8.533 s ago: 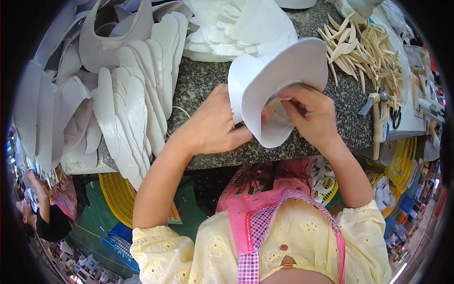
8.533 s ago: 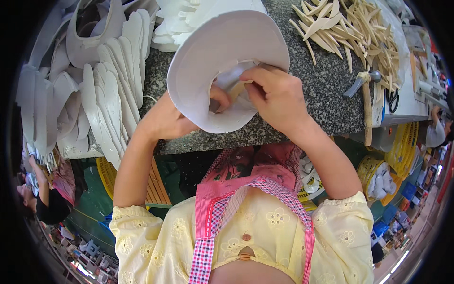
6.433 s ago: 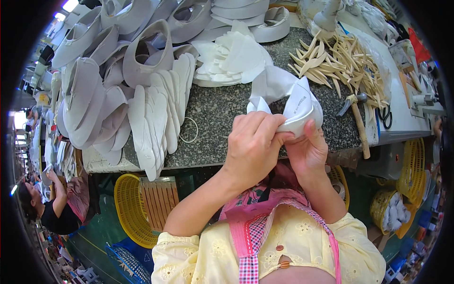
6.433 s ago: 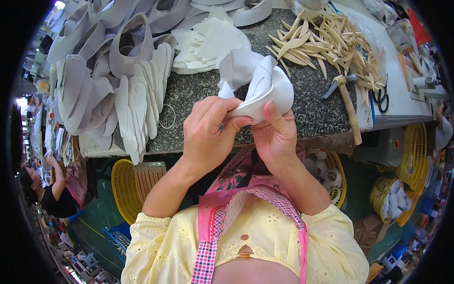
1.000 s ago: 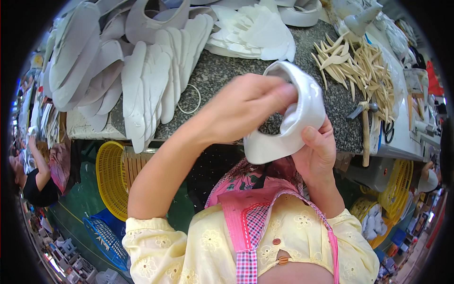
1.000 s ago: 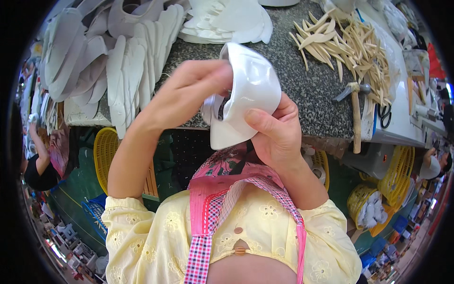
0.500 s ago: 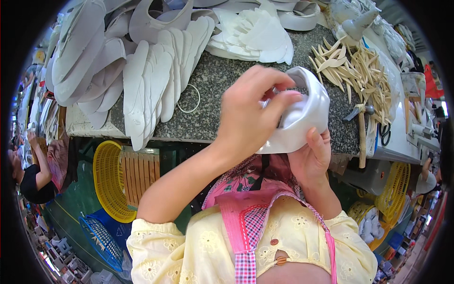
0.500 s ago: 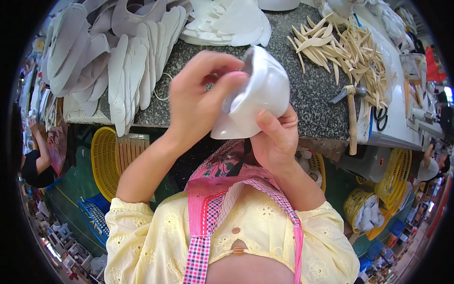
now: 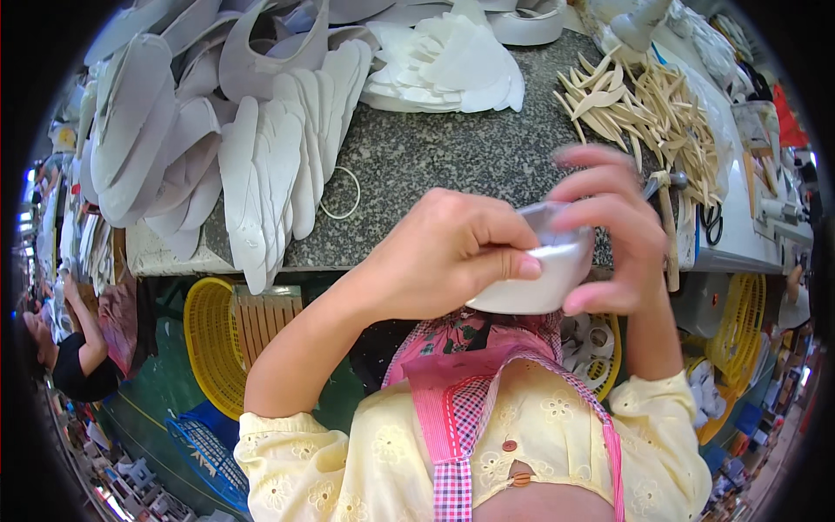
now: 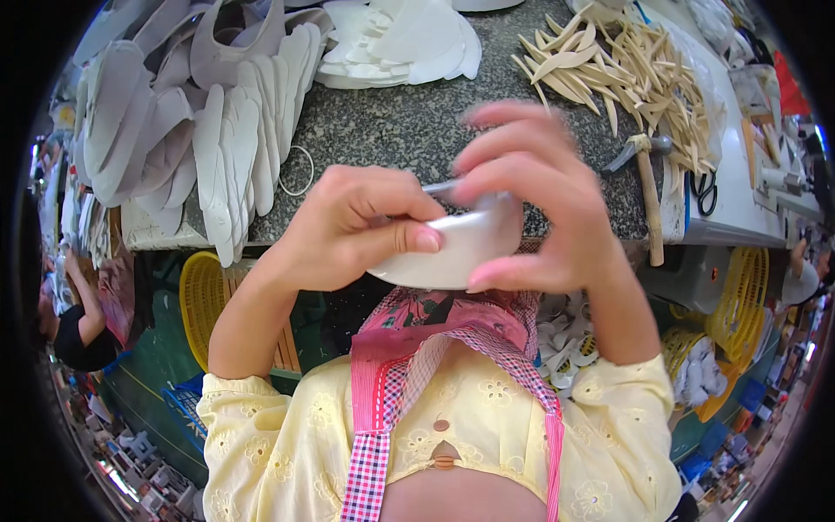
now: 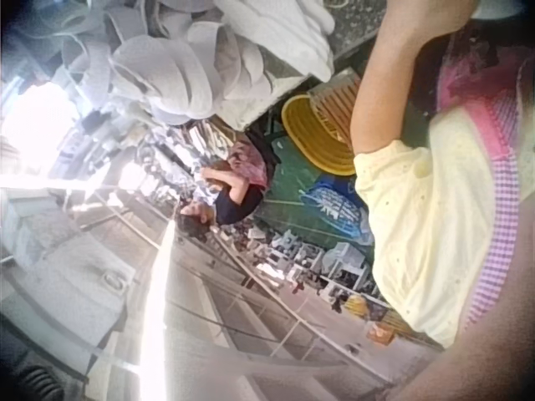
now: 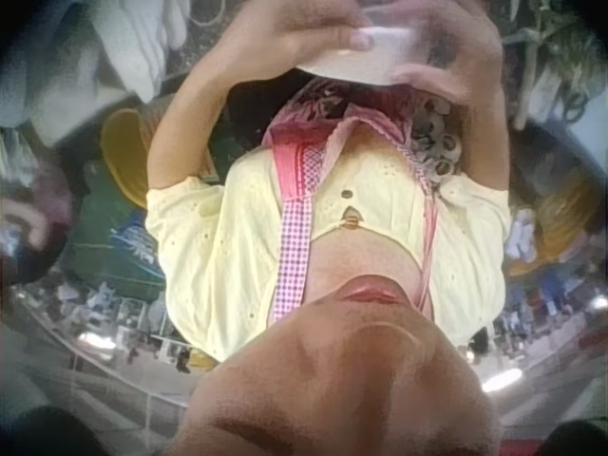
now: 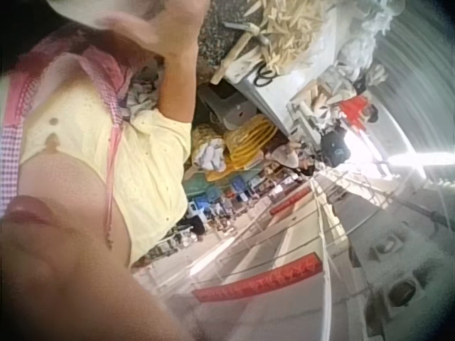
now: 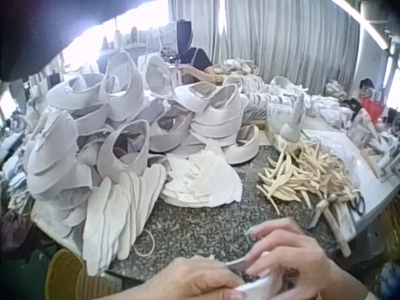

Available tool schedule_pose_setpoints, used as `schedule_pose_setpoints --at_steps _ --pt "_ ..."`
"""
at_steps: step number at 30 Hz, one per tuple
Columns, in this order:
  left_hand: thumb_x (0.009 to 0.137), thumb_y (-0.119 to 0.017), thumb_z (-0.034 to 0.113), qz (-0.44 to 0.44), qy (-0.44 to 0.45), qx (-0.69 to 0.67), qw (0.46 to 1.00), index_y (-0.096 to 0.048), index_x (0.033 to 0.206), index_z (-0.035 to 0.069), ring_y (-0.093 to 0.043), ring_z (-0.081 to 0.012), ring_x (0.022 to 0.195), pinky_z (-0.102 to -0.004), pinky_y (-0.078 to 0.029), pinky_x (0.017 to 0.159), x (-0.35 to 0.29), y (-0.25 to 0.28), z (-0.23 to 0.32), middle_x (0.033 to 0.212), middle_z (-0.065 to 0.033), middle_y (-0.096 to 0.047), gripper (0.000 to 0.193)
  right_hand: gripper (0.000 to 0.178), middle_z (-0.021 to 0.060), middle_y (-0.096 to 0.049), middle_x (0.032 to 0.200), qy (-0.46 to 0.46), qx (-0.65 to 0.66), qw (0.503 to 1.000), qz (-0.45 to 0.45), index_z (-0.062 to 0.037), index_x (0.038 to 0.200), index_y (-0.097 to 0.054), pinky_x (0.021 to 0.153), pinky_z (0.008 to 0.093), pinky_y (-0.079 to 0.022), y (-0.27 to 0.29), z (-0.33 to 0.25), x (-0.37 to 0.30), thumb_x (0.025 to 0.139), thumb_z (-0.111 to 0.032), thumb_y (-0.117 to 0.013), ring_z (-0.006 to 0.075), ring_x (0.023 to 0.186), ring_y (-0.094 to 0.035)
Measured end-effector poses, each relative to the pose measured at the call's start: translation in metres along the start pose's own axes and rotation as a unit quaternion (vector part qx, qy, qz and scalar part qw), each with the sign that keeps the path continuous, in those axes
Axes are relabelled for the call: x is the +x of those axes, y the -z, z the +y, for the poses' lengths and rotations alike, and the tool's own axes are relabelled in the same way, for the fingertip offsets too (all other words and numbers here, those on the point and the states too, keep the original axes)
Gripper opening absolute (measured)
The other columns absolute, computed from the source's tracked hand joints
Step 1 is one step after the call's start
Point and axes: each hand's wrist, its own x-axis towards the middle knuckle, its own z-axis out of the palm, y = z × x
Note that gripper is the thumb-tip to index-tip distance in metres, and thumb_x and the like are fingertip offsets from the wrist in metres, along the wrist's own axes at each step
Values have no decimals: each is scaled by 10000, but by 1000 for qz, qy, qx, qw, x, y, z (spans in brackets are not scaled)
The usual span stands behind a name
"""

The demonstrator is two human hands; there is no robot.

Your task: The person dips shoe reinforcement pieces into a container and attaches them inside shoe uppers, pressing and shaping the components together by hand.

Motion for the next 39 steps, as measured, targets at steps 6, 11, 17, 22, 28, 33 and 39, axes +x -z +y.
schedule_pose_setpoints --at_steps 6,11,17,22,28,33,39 --pt "760 -589 157 -74 -28 149 986 -549 719 13 -516 -257 587 -322 -386 525 4 11 -2 612 -89 -497 155 321 48 -460 573 -165 277 918 -230 -25 661 -487 470 276 -361 7 22 -12 681 -283 -677 174 513 -469" --pt "781 -565 143 -56 -34 139 988 -549 789 13 -510 -263 623 -331 -392 538 1 8 -4 664 -98 -493 131 268 50 -446 539 -174 256 928 -208 -17 646 -496 422 252 -318 3 18 -11 709 -226 -650 139 447 -420" --pt "792 -545 129 -100 -44 130 985 -555 804 9 -520 -237 636 -317 -398 560 8 11 2 675 -82 -506 121 229 17 -443 523 -211 289 909 -214 -8 639 -513 420 226 -307 7 20 -8 717 -186 -633 66 463 -405" --pt "827 -517 181 -127 -34 9 991 -565 807 3 -535 -209 640 -290 -402 568 15 15 3 683 -80 -527 186 337 30 -478 519 -264 410 853 -186 -11 572 -508 406 237 -283 8 23 -8 654 -293 -673 117 435 -455" --pt "821 -539 197 -179 36 -15 983 -571 790 4 -531 -200 614 -284 -398 560 20 29 16 656 -76 -528 198 241 20 -496 560 -181 316 902 -233 -3 689 -543 461 221 -344 19 19 2 712 -219 -649 75 503 -444" --pt "787 -589 193 -106 -80 138 981 -583 786 3 -525 -174 604 -275 -397 564 24 13 13 650 -68 -537 190 240 20 -514 593 -207 299 897 -249 1 709 -547 493 218 -364 20 16 4 678 -206 -665 63 545 -465" --pt "735 -645 131 16 -27 110 993 -590 737 -1 -494 -144 597 -262 -385 587 13 13 1 649 -57 -542 143 227 -1 -526 624 -242 374 876 -184 15 727 -559 527 197 -377 13 30 -4 695 -178 -676 49 592 -472"
